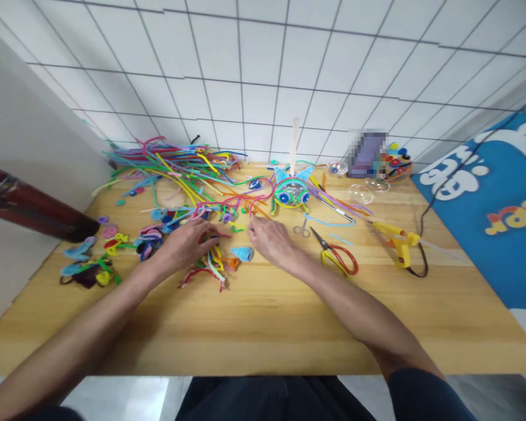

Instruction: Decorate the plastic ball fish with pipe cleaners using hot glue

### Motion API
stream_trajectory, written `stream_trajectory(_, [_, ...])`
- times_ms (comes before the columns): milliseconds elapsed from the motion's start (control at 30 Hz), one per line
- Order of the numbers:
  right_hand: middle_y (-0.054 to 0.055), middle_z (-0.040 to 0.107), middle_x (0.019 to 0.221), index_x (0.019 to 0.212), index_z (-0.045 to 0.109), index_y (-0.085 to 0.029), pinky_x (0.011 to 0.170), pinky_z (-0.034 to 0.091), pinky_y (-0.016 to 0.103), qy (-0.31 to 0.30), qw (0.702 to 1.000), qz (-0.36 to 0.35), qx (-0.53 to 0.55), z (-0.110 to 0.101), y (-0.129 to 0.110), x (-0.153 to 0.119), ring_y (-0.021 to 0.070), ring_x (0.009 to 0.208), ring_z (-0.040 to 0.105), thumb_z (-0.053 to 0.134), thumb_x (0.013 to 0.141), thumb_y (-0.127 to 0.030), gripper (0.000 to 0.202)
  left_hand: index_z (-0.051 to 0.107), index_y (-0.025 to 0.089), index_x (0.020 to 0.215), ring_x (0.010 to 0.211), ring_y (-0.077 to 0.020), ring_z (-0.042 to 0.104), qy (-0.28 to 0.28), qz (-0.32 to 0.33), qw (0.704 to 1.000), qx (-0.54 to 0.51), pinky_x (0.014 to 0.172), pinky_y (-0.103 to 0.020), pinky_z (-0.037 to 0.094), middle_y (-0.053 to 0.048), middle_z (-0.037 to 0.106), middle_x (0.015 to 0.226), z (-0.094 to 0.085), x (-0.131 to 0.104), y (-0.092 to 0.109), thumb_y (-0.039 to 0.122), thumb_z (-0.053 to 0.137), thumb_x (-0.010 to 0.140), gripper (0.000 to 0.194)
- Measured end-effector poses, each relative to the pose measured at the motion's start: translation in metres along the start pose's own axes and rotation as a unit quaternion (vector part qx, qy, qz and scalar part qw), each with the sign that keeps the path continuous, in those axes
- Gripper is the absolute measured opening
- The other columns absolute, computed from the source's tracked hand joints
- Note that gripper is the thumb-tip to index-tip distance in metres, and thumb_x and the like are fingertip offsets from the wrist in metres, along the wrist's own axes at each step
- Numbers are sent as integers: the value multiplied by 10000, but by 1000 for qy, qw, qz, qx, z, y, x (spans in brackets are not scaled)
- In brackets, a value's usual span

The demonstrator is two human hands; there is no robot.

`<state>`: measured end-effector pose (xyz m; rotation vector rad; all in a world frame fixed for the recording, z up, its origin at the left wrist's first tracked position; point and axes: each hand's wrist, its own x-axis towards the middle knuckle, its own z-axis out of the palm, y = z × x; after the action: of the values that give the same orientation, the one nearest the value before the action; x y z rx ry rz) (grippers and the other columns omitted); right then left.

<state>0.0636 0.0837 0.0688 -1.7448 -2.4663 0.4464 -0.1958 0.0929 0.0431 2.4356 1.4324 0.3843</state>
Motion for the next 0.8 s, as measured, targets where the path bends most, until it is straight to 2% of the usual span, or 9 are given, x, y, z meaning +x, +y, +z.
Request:
stream_trajectory(133, [104, 818, 1092, 1101, 715, -196, 784, 477, 325, 29, 999, 38, 27, -7, 19, -6, 259, 999, 762, 538, 1042, -217, 188, 750, 186, 1122, 1107, -276, 678, -29, 29, 999, -17, 980, -409, 532, -111, 741, 1133, -4, 0, 1, 354, 522, 1033, 297])
stream_trajectory(333, [66, 807, 1041, 1002, 712, -206, 803, 456, 291, 44, 990, -53, 119, 11, 17, 0, 200, 949, 722, 636, 1013, -215, 77, 755, 204, 1131, 1181, -260, 688, -35, 62, 997, -24, 1056, -413, 534, -112, 739, 1244, 0, -8, -6, 265, 522, 1031, 261])
stream_trajectory(433, [66, 809, 1074, 1002, 726, -211, 816, 472, 298, 54, 990, -60, 114, 17, 15, 3, 204, 968, 720, 640, 1004, -212, 86, 768, 208, 1064, 1136, -237, 705, -11, 84, 995, -45, 1026, -373, 551, -94, 759, 1188, -5, -9, -8, 272, 506, 1043, 270])
stream_trajectory(500, [70, 808, 1104, 1045, 734, -213, 827, 491, 304, 69, 990, -60, 103, 18, 13, 9, 211, 992, 725, 615, 1011, -210, 123, 771, 206, 1091, 1113, -240, 707, 47, 60, 997, -30, 1022, -375, 552, -99, 754, 1167, -9, -3, -9, 305, 514, 1049, 278])
stream_trajectory(567, [88, 805, 1140, 1118, 737, -209, 863, 512, 323, 86, 992, -54, 81, 17, 7, 21, 234, 1050, 729, 593, 1024, -230, 173, 744, 193, 1234, 1165, -278, 683, 130, -3, 991, 26, 1046, -414, 536, -136, 718, 1254, -12, 9, -12, 345, 569, 1023, 314])
stream_trajectory(633, [123, 795, 1187, 1202, 731, -197, 914, 526, 356, 89, 994, -36, 48, 16, -1, 36, 271, 1120, 723, 582, 1037, -276, 236, 697, 168, 1358, 1226, -328, 644, 166, -63, 981, 83, 1051, -444, 516, -179, 681, 1325, -14, 26, -17, 363, 635, 969, 440])
stream_trajectory(667, [144, 787, 1215, 1236, 726, -188, 934, 528, 374, 84, 996, -22, 30, 16, -6, 44, 290, 1148, 719, 584, 1039, -303, 269, 722, 160, 1317, 1189, -332, 651, 150, -85, 981, 89, 1019, -430, 516, -175, 707, 1249, -15, 35, -20, 365, 636, 965, 416])
stream_trajectory(733, [172, 778, 1239, 1267, 719, -174, 945, 529, 394, 68, 998, 4, 3, 18, -14, 58, 314, 1164, 719, 591, 1035, -335, 310, 798, 164, 1054, 1025, -294, 676, 105, -126, 984, 67, 919, -369, 504, -132, 755, 1018, -16, 52, -28, 290, 574, 970, 270])
stream_trajectory(800, [179, 782, 1217, 1256, 725, -169, 933, 527, 394, 60, 998, 20, -7, 20, -18, 68, 315, 1142, 730, 573, 1040, -320, 305, 796, 165, 908, 902, -251, 661, 131, -155, 979, 38, 832, -321, 468, -107, 761, 922, -20, 64, -38, 251, 547, 953, 266])
